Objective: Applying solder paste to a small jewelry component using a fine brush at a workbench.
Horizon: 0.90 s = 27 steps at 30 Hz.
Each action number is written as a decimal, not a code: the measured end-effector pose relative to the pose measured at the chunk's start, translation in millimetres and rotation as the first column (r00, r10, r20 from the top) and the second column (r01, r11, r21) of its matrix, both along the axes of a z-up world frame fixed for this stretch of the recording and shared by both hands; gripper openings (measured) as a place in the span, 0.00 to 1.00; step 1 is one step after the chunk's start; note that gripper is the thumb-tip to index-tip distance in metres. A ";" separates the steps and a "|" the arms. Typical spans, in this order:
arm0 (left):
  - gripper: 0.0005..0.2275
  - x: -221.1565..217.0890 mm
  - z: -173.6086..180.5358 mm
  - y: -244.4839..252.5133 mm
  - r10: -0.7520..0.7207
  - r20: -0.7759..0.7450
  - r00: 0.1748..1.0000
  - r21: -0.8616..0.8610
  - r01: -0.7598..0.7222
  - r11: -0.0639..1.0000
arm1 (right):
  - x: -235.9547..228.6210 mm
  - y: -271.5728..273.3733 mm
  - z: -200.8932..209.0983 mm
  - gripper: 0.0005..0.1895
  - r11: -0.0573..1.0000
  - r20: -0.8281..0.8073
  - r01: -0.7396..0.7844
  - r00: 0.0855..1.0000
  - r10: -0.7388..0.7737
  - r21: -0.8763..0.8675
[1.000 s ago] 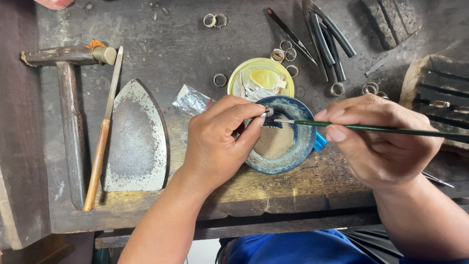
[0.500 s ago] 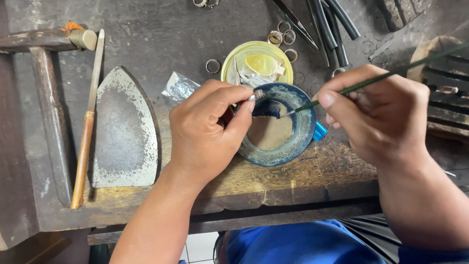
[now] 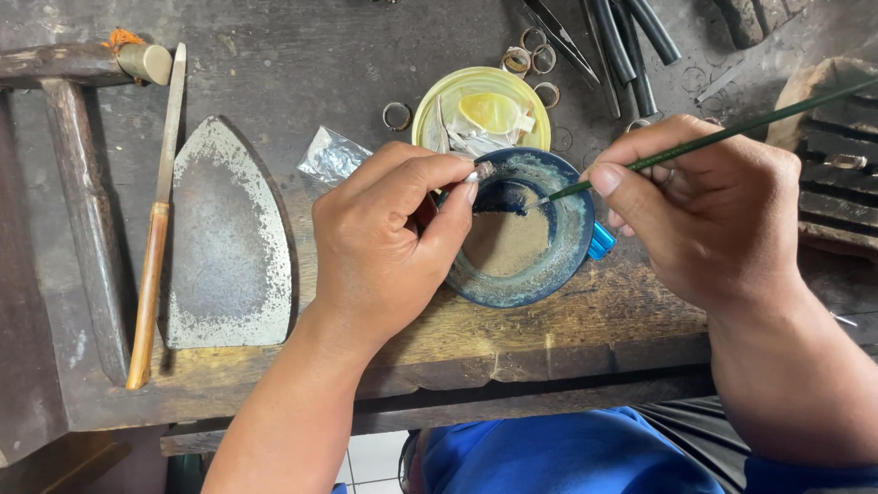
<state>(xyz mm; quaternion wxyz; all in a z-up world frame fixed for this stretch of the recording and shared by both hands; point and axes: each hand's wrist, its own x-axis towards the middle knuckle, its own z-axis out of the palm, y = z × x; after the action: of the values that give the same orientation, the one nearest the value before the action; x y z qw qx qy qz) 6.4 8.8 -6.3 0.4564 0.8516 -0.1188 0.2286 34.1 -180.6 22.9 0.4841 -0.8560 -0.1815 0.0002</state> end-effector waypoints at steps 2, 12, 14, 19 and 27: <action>0.05 0.1 0.3 0.1 0.001 -0.001 1.000 0.003 -0.001 1.000 | -0.2 0.6 0.7 0.04 1.000 0.004 -0.003 1.000 0.003 0.000; 0.05 -0.1 -1.8 0.0 -0.015 -0.013 1.000 0.001 0.015 1.000 | -2.3 0.0 0.9 0.02 0.997 -0.051 0.010 0.999 -0.006 0.079; 0.05 -0.8 -2.2 -0.8 -0.017 -0.020 1.000 -0.005 0.017 1.000 | -2.9 -1.3 1.0 0.01 0.996 -0.049 0.018 0.999 -0.013 0.087; 0.06 0.1 -3.5 -0.7 -0.014 -0.013 1.000 0.000 0.014 1.000 | -2.9 -6.1 -0.6 0.04 0.986 0.057 -0.047 0.998 0.038 0.163; 0.04 0.1 -5.0 -1.3 -0.056 -0.032 0.998 -0.012 0.056 0.998 | -8.1 -8.8 -15.2 0.04 0.953 0.397 -0.160 0.917 0.047 0.259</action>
<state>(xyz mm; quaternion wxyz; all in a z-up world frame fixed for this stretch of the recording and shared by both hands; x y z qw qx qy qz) 6.5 7.4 -11.3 0.4695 0.8489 -0.1341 0.2026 26.0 -189.5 7.7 0.5567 -0.7492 -0.3168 -0.1686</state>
